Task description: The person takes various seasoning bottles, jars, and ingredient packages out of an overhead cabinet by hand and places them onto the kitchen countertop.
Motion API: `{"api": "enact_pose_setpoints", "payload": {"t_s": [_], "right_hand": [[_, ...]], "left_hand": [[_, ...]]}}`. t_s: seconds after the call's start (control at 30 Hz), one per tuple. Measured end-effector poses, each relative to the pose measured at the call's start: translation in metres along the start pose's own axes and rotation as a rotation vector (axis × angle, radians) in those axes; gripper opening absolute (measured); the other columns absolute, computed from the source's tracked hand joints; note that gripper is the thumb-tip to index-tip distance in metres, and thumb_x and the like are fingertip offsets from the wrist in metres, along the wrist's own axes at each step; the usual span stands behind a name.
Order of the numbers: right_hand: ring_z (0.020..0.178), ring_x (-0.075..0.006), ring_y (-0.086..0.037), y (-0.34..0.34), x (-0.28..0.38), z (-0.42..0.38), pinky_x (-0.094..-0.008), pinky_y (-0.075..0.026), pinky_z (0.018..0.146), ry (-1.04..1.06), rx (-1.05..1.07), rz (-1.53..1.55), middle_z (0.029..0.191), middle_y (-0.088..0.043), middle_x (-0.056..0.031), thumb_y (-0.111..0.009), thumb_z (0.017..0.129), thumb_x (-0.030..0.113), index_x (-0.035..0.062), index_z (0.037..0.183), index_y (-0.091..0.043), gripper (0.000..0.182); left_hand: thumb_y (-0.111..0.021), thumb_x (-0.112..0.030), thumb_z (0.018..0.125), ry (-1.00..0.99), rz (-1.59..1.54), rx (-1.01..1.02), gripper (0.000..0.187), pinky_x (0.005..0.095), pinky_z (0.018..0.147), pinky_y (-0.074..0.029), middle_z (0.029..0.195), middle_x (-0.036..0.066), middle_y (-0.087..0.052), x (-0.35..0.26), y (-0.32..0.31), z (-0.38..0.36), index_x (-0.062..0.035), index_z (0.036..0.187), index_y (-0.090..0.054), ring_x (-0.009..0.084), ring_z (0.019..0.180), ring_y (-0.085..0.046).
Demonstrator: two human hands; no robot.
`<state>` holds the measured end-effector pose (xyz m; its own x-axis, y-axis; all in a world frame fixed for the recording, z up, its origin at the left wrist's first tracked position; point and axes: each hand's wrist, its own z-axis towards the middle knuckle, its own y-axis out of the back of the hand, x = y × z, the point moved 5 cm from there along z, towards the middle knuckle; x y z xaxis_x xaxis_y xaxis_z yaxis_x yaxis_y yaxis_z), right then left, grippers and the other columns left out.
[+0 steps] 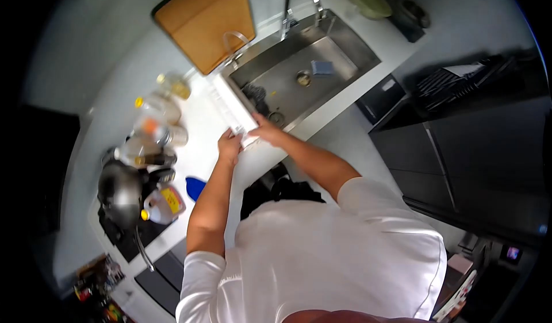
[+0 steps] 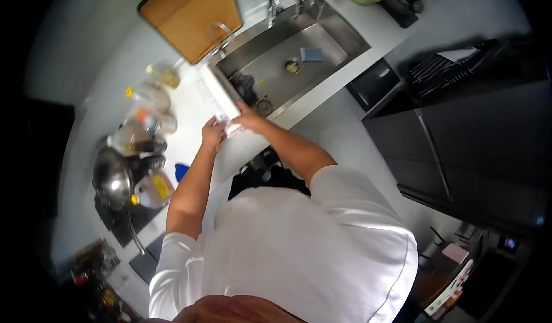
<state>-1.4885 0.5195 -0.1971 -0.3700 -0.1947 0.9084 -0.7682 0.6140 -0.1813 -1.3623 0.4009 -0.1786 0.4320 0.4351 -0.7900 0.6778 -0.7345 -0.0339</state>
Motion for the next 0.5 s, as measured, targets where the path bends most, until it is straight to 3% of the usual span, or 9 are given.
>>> {"api": "enact_pose_setpoints", "payload": {"t_s": [0.13, 0.17, 0.33, 0.4, 0.43, 0.5], "right_hand": [[0.125, -0.0265, -0.061, -0.009, 0.015, -0.029, -0.0395, -0.055, 0.098, -0.178, 0.046, 0.332, 0.143, -0.057, -0.0148, -0.073, 0.084, 0.000, 0.0067, 0.160, -0.031, 0.087], [0.123, -0.0265, -0.063, -0.012, 0.014, -0.029, -0.0403, -0.055, 0.097, -0.176, 0.040, 0.332, 0.139, -0.059, -0.0122, -0.072, 0.085, 0.000, 0.0107, 0.157, -0.038, 0.081], [0.117, -0.0275, -0.066, -0.021, 0.012, -0.036, -0.0415, -0.057, 0.092, -0.208, -0.013, 0.381, 0.132, -0.063, -0.0129, -0.071, 0.083, 0.000, 0.0078, 0.149, -0.047, 0.071], [0.115, -0.0265, -0.067, -0.024, 0.014, -0.032, -0.0417, -0.057, 0.093, -0.159, 0.038, 0.418, 0.128, -0.065, -0.0120, -0.071, 0.084, 0.000, 0.0072, 0.146, -0.050, 0.067], [0.113, -0.0275, -0.068, -0.027, 0.014, -0.030, -0.0423, -0.057, 0.094, -0.151, 0.047, 0.427, 0.126, -0.066, -0.0121, -0.071, 0.085, 0.002, 0.0072, 0.144, -0.052, 0.062], [0.113, -0.0280, -0.068, -0.030, 0.021, -0.033, -0.0426, -0.057, 0.095, -0.190, 0.027, 0.476, 0.127, -0.066, -0.0123, -0.071, 0.085, 0.003, 0.0080, 0.143, -0.053, 0.061]], "left_hand": [[-0.076, -0.015, 0.095, 0.098, -0.037, 0.010, 0.066, 0.0337, 0.073, -0.054, 0.113, 0.009, -0.070, 0.006, 0.008, -0.007, -0.0180, 0.148, -0.038, 0.0183, 0.090, -0.068], [-0.074, -0.013, 0.095, 0.111, -0.103, 0.033, 0.066, 0.0367, 0.075, -0.056, 0.115, 0.011, -0.069, 0.004, 0.007, -0.015, -0.0156, 0.149, -0.037, 0.0200, 0.091, -0.069], [-0.074, -0.006, 0.092, 0.109, -0.363, 0.109, 0.067, 0.0440, 0.081, -0.061, 0.121, 0.018, -0.064, 0.008, 0.013, -0.009, -0.0087, 0.147, -0.035, 0.0302, 0.098, -0.072], [-0.070, -0.007, 0.095, 0.116, -0.436, 0.206, 0.052, 0.0494, 0.089, -0.059, 0.120, 0.016, -0.068, 0.008, 0.016, -0.008, -0.0033, 0.140, -0.046, 0.0306, 0.103, -0.071], [-0.070, -0.010, 0.096, 0.125, -0.485, 0.265, 0.042, 0.0469, 0.088, -0.059, 0.120, 0.013, -0.068, 0.008, 0.015, -0.006, -0.0047, 0.135, -0.054, 0.0290, 0.102, -0.071], [-0.069, -0.013, 0.097, 0.134, -0.529, 0.249, 0.038, 0.0454, 0.086, -0.059, 0.119, 0.011, -0.069, 0.000, 0.019, -0.016, -0.0056, 0.132, -0.056, 0.0276, 0.101, -0.071]]}}
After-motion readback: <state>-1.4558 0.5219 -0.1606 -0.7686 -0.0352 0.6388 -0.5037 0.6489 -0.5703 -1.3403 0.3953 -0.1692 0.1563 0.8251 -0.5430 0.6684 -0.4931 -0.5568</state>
